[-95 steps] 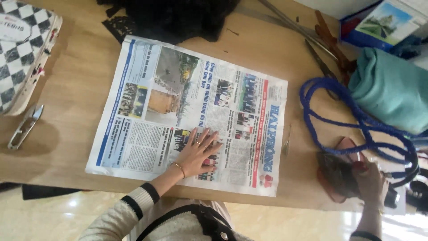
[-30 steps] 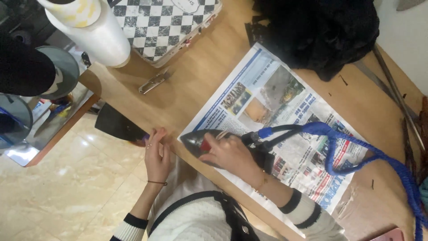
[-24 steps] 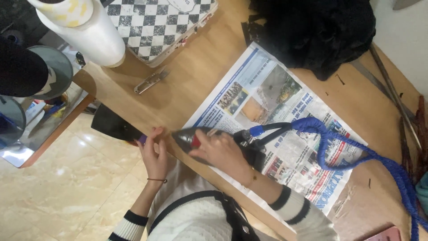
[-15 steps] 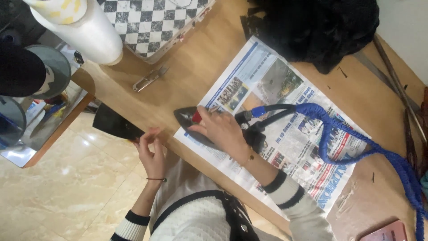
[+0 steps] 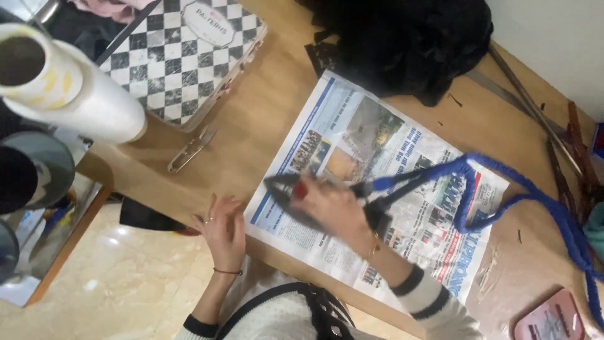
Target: The person is using an industrial steam iron to press and flatten a newspaper on a wooden table, flipping through the pages to iron both sides.
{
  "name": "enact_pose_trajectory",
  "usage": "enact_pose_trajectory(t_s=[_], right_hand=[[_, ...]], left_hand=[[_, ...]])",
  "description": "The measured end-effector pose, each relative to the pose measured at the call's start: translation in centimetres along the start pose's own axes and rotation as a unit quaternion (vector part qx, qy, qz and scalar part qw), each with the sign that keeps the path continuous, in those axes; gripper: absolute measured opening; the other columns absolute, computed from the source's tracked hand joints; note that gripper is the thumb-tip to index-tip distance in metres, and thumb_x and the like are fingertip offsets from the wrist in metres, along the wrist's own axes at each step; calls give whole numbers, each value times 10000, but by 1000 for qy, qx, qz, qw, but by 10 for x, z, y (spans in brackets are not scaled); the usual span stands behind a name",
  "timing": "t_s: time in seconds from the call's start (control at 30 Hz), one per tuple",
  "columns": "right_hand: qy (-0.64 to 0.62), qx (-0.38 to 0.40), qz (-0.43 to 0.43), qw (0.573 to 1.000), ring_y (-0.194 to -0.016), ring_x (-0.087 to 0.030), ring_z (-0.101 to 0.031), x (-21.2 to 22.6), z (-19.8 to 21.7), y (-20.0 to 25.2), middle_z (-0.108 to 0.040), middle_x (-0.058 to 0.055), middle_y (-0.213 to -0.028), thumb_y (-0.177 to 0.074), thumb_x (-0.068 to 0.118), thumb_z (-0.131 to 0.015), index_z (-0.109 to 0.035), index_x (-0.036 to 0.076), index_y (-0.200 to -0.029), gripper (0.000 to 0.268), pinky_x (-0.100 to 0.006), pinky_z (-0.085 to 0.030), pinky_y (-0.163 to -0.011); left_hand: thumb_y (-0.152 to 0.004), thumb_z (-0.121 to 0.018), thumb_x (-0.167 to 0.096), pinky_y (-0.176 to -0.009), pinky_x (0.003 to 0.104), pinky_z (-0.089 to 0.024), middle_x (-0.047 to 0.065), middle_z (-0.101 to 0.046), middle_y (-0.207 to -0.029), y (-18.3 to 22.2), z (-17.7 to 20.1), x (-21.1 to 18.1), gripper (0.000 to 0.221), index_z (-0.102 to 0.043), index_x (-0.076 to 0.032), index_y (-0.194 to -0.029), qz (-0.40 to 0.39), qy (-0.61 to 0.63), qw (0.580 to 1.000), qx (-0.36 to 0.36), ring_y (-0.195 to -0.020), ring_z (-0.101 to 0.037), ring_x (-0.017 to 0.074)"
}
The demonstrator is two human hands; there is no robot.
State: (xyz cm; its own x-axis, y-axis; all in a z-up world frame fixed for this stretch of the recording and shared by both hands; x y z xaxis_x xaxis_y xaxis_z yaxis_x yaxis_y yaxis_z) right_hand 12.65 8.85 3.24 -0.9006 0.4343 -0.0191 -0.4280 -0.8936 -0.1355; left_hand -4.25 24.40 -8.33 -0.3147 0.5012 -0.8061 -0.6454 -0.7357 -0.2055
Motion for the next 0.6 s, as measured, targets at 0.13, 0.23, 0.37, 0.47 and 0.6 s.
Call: enact_pose_trajectory(t_s=[0.13, 0.23, 0.37, 0.47, 0.6], right_hand=[[54, -37, -68, 996, -465, -187, -671, -60, 4, -20, -675, -64, -582, -921, 621, -588, -661, 166, -1186, 531, -305, -548, -472], [69, -37, -138, 987, -555, -203, -720, -99, -12, -18, -702, -35, -652, -911, 688, -552, -666, 238, -1172, 532, -352, -591, -538], [20, 43, -209, 977, -656, -317, -759, -100, -12, -5, -739, -111, -725, -923, 715, -451, -615, 285, -1305, 598, -453, -609, -610], [66, -20, -123, 990, -603, -196, -728, -77, -33, 26, -712, -35, -698, -884, 765, -468, -643, 305, -1223, 597, -328, -586, -557], [46, -31, -114, 992, -523, -177, -693, -37, -16, 52, -678, -27, -625, -898, 770, -475, -644, 276, -1187, 597, -316, -589, -614]], left_hand=[[-945, -663, -200, -1219, 550, -131, 25, -684, -1249, -41, -21, -17, 212, -685, -204, -1156, -91, 5, 995, 51, -1402, -504, 330], [-945, -639, -173, -1116, 506, -379, 79, -683, -1195, -92, -42, -54, 244, -684, -154, -1184, -156, 52, 982, 96, -1249, -606, 358], [-989, -585, -193, -995, 463, -505, 101, -682, -1158, -154, -124, -84, 299, -627, -153, -1282, -203, 133, 951, 191, -1128, -663, 331], [-992, -591, -267, -1031, 445, -494, -56, -693, -1278, -181, -206, -135, 358, -625, -283, -1349, -361, 106, 895, 241, -1254, -616, 265], [-971, -666, -349, -1072, 637, -416, -64, -608, -1427, -198, -329, -194, 433, -589, -321, -1396, -507, 56, 832, 217, -1387, -461, 373]])
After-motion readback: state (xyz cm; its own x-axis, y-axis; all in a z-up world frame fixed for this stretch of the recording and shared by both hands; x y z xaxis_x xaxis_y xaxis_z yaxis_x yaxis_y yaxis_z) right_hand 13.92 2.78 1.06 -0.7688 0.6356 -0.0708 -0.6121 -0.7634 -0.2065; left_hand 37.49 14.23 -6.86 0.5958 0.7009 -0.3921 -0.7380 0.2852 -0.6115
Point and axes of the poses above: each hand's wrist, its own y-axis away from the middle knuckle, its own z-axis out of the back of the hand, x = y × z, the point moved 6 cm from there along -y, towards the middle knuckle
